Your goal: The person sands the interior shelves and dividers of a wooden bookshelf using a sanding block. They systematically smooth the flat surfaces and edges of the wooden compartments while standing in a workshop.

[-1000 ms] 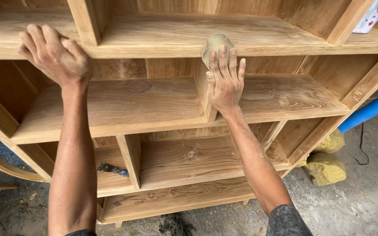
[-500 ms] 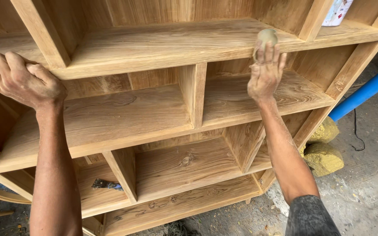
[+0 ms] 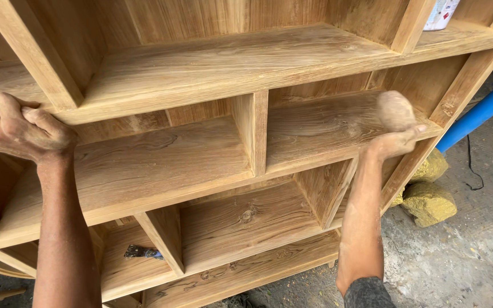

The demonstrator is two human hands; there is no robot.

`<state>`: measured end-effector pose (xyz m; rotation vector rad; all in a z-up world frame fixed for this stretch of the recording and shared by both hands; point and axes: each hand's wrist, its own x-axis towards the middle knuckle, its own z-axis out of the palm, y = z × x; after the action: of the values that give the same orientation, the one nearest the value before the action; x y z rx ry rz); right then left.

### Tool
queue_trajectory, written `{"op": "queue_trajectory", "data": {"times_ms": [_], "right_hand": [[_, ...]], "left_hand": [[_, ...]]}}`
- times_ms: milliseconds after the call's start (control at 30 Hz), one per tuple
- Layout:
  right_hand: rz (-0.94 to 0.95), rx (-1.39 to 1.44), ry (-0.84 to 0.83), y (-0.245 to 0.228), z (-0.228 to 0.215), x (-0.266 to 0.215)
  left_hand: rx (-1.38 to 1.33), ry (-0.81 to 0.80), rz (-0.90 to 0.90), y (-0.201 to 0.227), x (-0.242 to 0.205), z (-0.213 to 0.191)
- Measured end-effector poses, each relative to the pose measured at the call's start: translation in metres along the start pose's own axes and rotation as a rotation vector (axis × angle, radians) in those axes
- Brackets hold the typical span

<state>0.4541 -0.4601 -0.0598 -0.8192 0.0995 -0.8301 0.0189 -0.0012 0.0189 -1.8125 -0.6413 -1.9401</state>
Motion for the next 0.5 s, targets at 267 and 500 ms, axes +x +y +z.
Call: {"op": "queue_trajectory", "data": {"times_ms": [267, 500], "right_hand": [[-0.607, -0.265, -0.469, -0.013, 0.066, 0.008], [-0.614, -0.357, -0.574, -0.006, 0.083, -0.018]], "left_hand": [[-0.045, -0.120, -0.100, -0.019, -0.026, 0.007], [-0.025, -0.005, -0.058, -0.026, -0.028, 0.018]]}}
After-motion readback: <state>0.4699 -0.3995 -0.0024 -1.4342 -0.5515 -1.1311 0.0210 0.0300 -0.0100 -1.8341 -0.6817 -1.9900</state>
